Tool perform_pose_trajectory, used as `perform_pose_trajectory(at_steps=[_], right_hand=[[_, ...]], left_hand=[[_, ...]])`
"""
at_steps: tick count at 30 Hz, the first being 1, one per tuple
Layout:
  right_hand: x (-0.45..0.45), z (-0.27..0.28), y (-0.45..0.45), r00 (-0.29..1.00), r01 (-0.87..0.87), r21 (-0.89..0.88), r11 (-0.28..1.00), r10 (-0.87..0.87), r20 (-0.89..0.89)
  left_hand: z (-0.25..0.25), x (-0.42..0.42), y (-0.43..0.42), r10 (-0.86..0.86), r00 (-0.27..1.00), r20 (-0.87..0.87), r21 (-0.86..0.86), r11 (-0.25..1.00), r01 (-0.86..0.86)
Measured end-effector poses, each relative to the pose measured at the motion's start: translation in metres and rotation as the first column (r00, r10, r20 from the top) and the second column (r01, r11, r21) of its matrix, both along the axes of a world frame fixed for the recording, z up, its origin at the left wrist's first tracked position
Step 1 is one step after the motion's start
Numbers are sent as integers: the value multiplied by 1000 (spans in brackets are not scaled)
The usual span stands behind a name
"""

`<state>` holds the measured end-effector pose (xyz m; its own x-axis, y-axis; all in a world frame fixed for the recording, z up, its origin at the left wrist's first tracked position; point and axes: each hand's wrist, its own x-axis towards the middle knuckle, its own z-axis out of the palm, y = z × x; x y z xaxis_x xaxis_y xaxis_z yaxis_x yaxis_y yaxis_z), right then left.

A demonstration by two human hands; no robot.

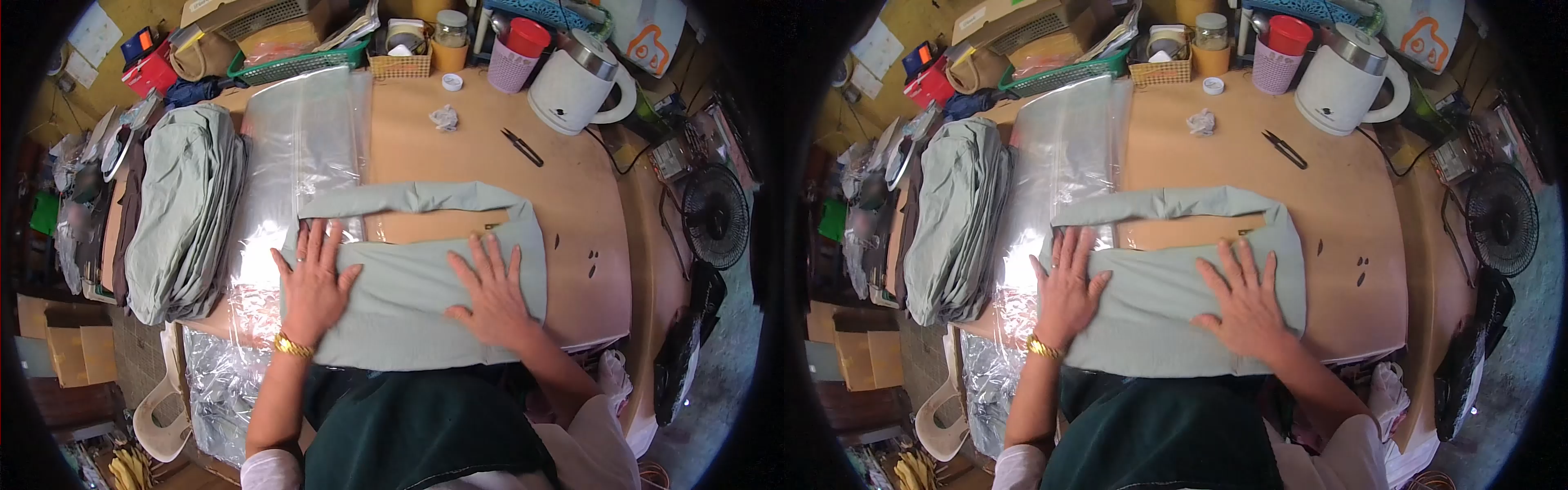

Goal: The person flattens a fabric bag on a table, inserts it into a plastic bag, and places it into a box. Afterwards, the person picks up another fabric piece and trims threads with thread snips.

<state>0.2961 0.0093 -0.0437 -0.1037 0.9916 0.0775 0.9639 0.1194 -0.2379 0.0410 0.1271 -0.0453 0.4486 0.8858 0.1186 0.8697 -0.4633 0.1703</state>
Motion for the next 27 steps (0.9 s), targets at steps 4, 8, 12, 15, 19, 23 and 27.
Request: perform_pose_trajectory(at_steps=[4,8,12,15,19,23,27], right_hand=[[44,0,5,987,32,100,994,-16,-161],[72,36,50,967,251,417,874,-209,-146],[105,7,87,992,81,399,913,-113,56],[118,3,86,999,26,517,855,-40,15],[106,19,60,996,-9,748,664,-59,64],[103,31,60,990,-83,796,599,-39,133],[103,40,66,993,28,626,779,-96,75]], left_hand=[[28,-8,9,-80,991,104,50,996,75],[56,-6,46,45,983,178,293,951,-97],[25,-21,93,-86,974,208,314,949,17],[36,-34,84,-244,938,244,571,819,65],[31,-56,53,-333,925,185,672,729,128],[30,-67,41,-309,930,197,667,737,103],[68,-43,44,-88,978,187,612,790,-46]])
